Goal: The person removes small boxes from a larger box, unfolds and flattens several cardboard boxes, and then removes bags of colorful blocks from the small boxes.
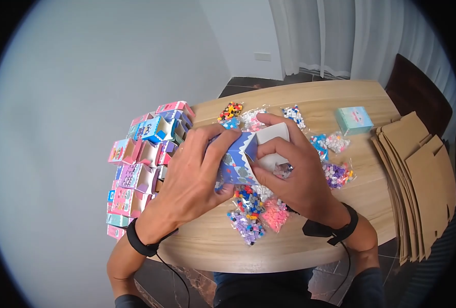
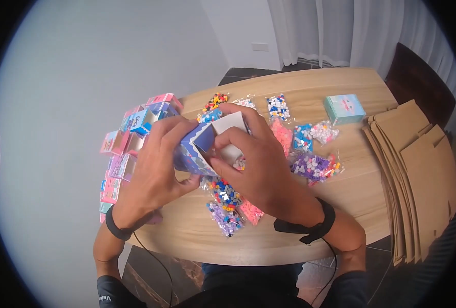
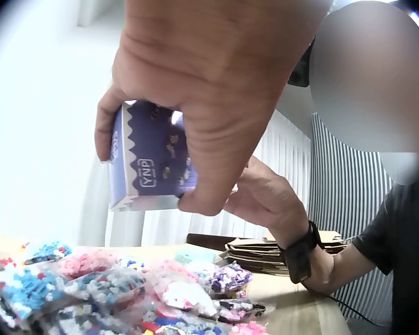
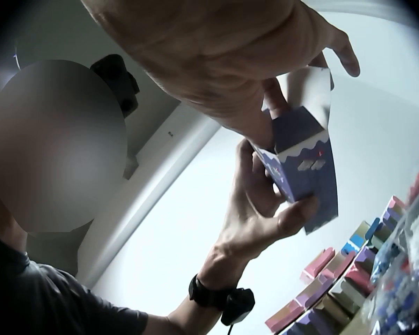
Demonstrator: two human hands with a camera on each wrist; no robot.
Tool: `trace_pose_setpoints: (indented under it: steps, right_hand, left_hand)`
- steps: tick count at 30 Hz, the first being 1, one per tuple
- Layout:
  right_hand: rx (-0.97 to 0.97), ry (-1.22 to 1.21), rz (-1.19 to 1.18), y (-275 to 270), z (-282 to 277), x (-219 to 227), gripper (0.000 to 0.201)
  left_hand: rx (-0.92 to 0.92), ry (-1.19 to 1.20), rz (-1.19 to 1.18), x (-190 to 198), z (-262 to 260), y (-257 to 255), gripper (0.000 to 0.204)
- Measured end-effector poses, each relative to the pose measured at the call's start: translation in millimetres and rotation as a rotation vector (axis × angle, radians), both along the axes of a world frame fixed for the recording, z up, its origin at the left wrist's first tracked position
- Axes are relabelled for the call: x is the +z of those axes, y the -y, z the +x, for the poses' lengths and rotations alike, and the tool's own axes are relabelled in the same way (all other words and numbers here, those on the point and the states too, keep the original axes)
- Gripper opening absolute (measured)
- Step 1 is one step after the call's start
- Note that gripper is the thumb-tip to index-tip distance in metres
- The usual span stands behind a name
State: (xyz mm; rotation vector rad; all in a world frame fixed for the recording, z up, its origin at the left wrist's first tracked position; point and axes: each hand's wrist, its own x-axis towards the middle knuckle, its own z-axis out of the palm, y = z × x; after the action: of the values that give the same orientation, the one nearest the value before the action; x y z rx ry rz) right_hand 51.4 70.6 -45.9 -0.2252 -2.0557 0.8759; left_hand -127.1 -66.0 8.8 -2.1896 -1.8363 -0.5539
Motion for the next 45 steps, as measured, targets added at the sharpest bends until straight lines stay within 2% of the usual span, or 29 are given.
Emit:
trace_pose_setpoints:
  steps: [2,4,5,6,8,10,11,12,15,16,18,22,24,25,26,28,29,30,31,34,35,38,39,41,43,45]
  right_hand:
    - [0.014,-0.024,-0.015,-0.1,-0.3,-3.0,0.019]
    - [0.155,-0.155,-0.442,-7.9,3.8,5.4,0.012]
    - [0.309,-0.307,-0.661,-5.5,8.4,11.6,0.010]
    - [0.319,-0.311,-0.652,-9.8,11.4,11.9,0.010]
    - [0.176,-0.247,-0.804,-19.5,18.8,8.9,0.012]
    - [0.238,-0.320,-0.877,-17.4,14.5,11.1,0.014]
    - [0.285,-0.393,-0.952,-15.8,10.9,12.6,0.016]
    - [0.314,-0.382,-0.959,-16.5,8.9,13.1,0.016]
    - [0.285,-0.325,-0.903,-17.5,7.9,12.6,0.025]
    - [0.288,-0.321,-0.903,-16.6,7.6,12.4,0.025]
    - [0.200,-0.465,-0.912,-18.4,8.3,12.3,0.025]
    - [0.161,-0.397,-0.864,-53.0,21.9,13.1,0.017]
    - [-0.021,0.214,-0.479,-75.0,20.9,0.2,0.015]
    - [-0.125,0.383,-0.256,-78.0,17.4,-5.4,0.018]
    - [-0.125,0.391,-0.249,-76.9,15.7,-9.9,0.018]
    - [-0.261,0.053,0.358,-51.3,2.5,-6.2,0.036]
    - [-0.253,0.062,0.366,-27.8,0.8,5.3,0.036]
    - [-0.110,0.035,0.164,2.3,3.3,23.4,0.045]
    - [0.045,0.007,-0.042,21.0,4.4,30.5,0.054]
    - [0.121,0.097,-0.133,27.7,-3.4,4.4,0.060]
    - [0.242,0.142,-0.292,25.2,0.5,4.8,0.053]
    - [0.349,0.154,-0.185,16.8,2.4,-7.0,0.049]
    - [0.350,0.190,-0.500,31.2,3.5,-3.2,0.047]
    - [0.345,0.181,-0.489,30.4,5.0,4.4,0.046]
    - [0.287,0.103,-0.459,29.2,2.3,3.0,0.041]
    - [0.296,0.070,-0.487,23.3,4.2,5.6,0.040]
  left_hand:
    - [0.001,0.029,0.001,-3.3,-10.4,1.6,0.090]
    - [0.009,0.048,0.020,-4.7,-28.4,7.2,0.091]
    - [0.037,0.096,0.053,-4.7,-39.2,12.3,0.091]
    - [0.064,0.142,0.087,-5.5,-50.2,17.5,0.092]
    - [0.107,0.216,0.066,-13.2,-64.5,26.2,0.093]
    - [0.082,0.396,0.093,-18.7,-69.2,35.3,0.093]
    - [0.087,0.367,0.108,-20.4,-70.8,38.3,0.094]
    - [0.116,0.362,0.113,-21.4,-71.3,40.4,0.094]
    - [-0.038,0.337,0.128,-24.2,-79.9,38.1,0.098]
    - [-0.034,0.339,0.130,-25.2,-81.5,39.5,0.098]
    - [-0.138,0.386,0.191,-25.2,-84.8,40.6,0.096]
    - [-0.210,0.444,0.246,-20.3,-84.0,49.0,0.096]
    - [-0.190,0.463,0.168,-16.9,-81.1,55.3,0.094]
    - [-0.107,0.458,0.080,-15.5,-79.7,60.0,0.097]
    - [-0.106,0.466,0.087,-15.7,-73.3,61.5,0.097]
    - [0.071,0.525,-0.098,-16.0,-58.0,61.9,0.098]
    - [0.089,0.467,-0.132,-15.5,-50.5,60.5,0.096]
    - [0.102,0.479,-0.121,-16.8,-42.8,56.1,0.096]
    - [0.041,0.401,-0.128,-17.5,-35.1,52.6,0.096]
    - [-0.048,0.267,-0.124,-24.6,-16.5,57.0,0.096]
    - [-0.013,0.282,-0.166,-20.9,-10.5,60.3,0.093]
    - [0.011,0.210,-0.189,-6.1,-16.8,77.1,0.091]
    - [0.067,0.192,-0.217,4.0,-21.3,86.5,0.089]
    - [0.165,0.093,-0.299,24.4,-55.3,108.5,0.092]
    - [0.330,0.011,-0.253,36.8,-104.8,133.0,0.103]
    - [0.428,0.034,-0.331,57.5,-154.6,157.4,0.105]
